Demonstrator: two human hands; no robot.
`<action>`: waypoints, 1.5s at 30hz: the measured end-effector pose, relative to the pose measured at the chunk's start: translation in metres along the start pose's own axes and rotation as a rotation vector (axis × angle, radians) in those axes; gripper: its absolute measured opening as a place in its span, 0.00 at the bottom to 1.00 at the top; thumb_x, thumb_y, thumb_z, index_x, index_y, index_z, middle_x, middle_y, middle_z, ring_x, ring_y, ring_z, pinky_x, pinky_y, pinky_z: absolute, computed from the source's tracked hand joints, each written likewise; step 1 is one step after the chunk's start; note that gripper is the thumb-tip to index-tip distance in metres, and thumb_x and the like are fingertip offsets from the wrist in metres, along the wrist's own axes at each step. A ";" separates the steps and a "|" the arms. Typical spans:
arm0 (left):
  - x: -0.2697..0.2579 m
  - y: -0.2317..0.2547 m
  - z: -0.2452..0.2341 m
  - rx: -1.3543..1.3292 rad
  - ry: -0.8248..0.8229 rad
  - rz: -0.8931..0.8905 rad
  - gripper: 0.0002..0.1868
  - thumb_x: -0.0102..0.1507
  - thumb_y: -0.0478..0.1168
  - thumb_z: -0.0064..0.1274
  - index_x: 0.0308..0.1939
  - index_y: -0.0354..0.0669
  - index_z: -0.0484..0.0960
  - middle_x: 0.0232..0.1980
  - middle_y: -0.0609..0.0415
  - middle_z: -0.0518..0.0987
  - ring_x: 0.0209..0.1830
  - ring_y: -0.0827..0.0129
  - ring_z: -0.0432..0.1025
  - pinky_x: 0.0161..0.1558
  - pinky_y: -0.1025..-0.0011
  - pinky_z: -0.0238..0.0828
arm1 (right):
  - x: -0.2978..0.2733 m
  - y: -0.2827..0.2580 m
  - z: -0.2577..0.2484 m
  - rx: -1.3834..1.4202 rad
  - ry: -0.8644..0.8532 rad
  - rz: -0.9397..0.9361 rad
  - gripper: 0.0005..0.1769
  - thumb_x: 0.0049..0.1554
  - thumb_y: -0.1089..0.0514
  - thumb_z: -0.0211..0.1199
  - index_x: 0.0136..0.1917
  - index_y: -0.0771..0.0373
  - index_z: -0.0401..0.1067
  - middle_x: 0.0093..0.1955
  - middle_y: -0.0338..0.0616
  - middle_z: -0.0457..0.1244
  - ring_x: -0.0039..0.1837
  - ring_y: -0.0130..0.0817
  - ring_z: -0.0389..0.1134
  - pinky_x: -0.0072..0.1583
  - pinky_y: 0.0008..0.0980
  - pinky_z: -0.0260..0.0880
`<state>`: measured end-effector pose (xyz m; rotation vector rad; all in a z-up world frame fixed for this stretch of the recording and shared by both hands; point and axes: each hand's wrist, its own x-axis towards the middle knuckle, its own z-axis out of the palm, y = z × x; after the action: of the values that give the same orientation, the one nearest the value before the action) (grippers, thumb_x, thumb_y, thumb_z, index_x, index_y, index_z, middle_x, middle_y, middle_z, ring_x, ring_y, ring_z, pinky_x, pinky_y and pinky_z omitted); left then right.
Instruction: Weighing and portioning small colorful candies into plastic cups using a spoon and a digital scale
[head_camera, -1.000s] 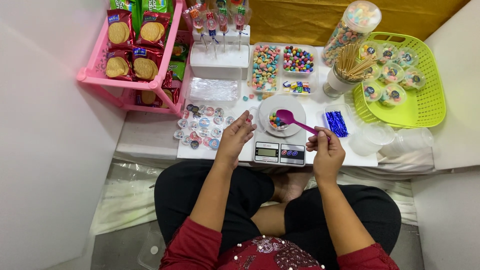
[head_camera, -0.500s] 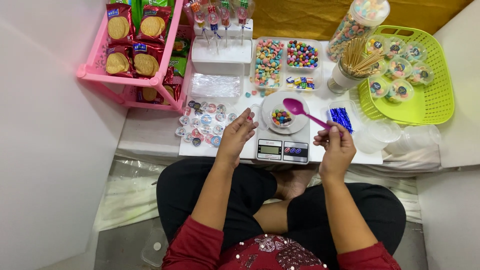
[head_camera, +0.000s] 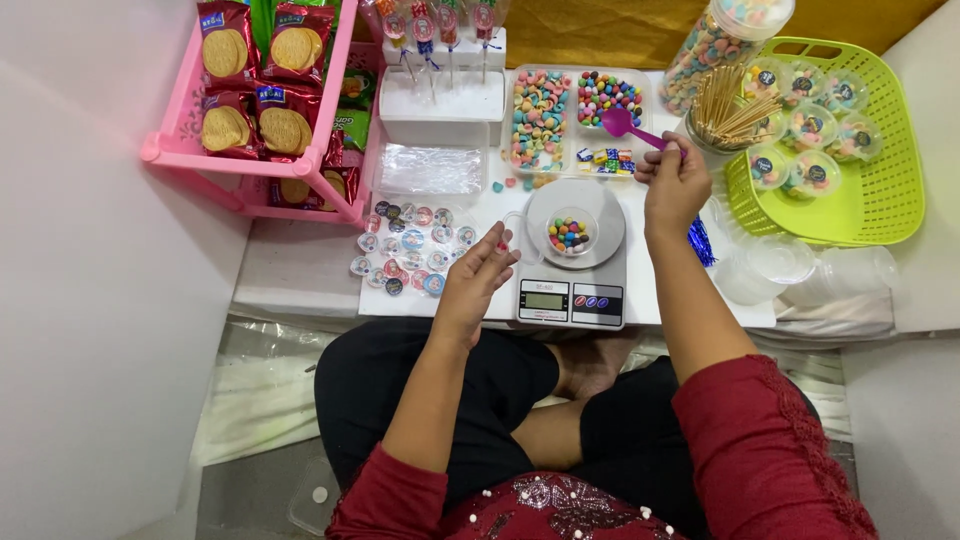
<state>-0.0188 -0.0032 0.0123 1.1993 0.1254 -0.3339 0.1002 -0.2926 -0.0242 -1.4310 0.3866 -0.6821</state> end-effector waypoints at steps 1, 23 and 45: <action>0.001 0.000 -0.001 0.001 0.001 -0.002 0.30 0.69 0.43 0.49 0.75 0.46 0.62 0.73 0.43 0.68 0.67 0.56 0.69 0.67 0.58 0.63 | 0.007 0.006 0.004 0.000 0.001 0.002 0.11 0.68 0.60 0.50 0.57 0.63 0.73 0.37 0.45 0.68 0.36 0.28 0.74 0.37 0.21 0.81; 0.020 0.001 -0.017 -0.020 0.018 -0.024 0.31 0.69 0.46 0.49 0.75 0.46 0.63 0.73 0.47 0.69 0.65 0.61 0.70 0.65 0.63 0.65 | 0.048 0.063 0.033 0.142 0.168 0.377 0.11 0.65 0.57 0.49 0.56 0.58 0.70 0.34 0.45 0.70 0.33 0.31 0.77 0.37 0.26 0.85; 0.016 -0.002 -0.015 -0.036 0.019 0.005 0.30 0.69 0.45 0.49 0.76 0.48 0.62 0.74 0.46 0.67 0.64 0.59 0.71 0.66 0.59 0.63 | -0.034 -0.011 -0.052 0.222 0.118 0.315 0.10 0.65 0.55 0.53 0.57 0.56 0.72 0.38 0.45 0.70 0.38 0.32 0.76 0.42 0.27 0.87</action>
<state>-0.0030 0.0072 0.0006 1.1675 0.1441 -0.3149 0.0398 -0.3110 -0.0255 -1.0926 0.5960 -0.5346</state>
